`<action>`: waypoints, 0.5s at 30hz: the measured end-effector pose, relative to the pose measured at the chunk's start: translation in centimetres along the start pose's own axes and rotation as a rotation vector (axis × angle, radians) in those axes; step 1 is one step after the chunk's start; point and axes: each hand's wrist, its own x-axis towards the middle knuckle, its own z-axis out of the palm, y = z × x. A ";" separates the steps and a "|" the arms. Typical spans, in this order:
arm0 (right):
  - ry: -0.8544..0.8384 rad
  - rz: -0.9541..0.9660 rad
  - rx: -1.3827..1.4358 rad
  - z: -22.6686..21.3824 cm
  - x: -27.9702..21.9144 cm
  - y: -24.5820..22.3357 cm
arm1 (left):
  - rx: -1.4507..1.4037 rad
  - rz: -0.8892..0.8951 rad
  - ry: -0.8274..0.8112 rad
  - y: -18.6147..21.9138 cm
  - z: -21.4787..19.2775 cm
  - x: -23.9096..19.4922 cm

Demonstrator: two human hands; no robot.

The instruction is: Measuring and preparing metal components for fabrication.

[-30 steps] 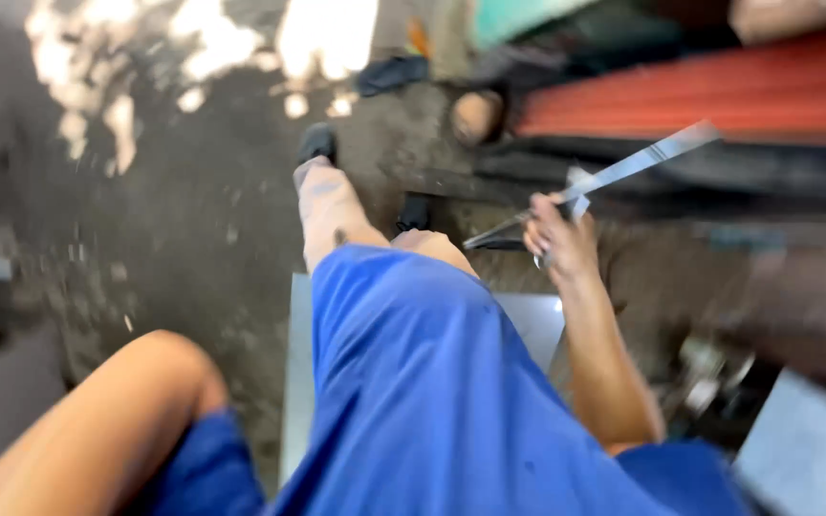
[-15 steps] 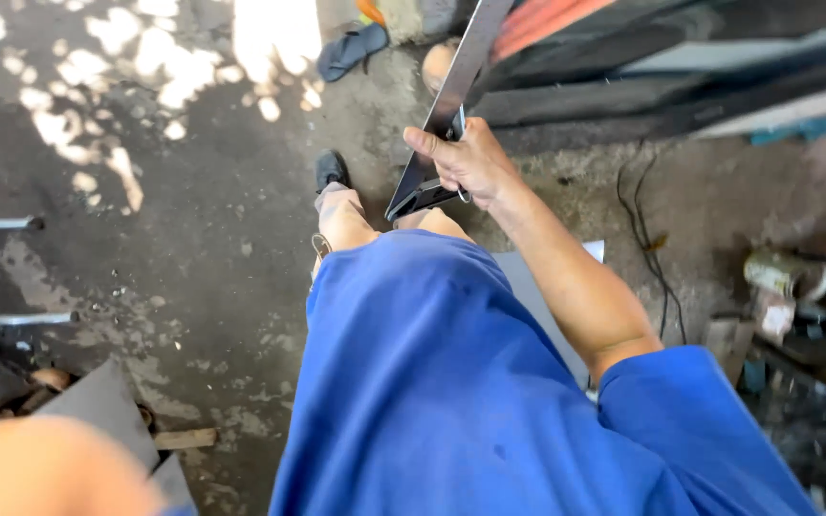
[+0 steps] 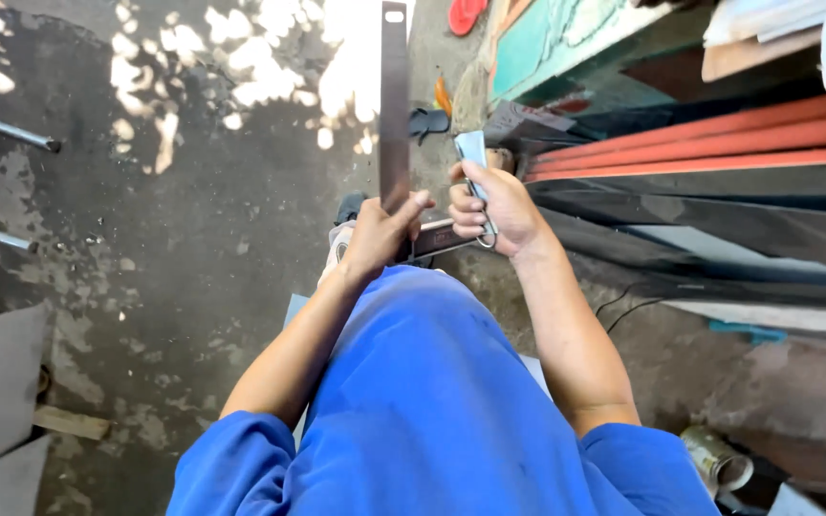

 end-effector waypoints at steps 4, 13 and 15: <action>-0.096 0.058 -0.096 -0.1 0.6 0.4 | -0.043 -0.180 0.115 3.0 -0.8 0.0; -0.029 0.099 -0.642 1.0 3.1 1.3 | -0.193 0.053 0.111 -0.9 -1.6 1.0; -0.020 0.097 -0.698 0.0 3.7 2.0 | -0.121 0.041 0.134 -1.5 -2.2 1.2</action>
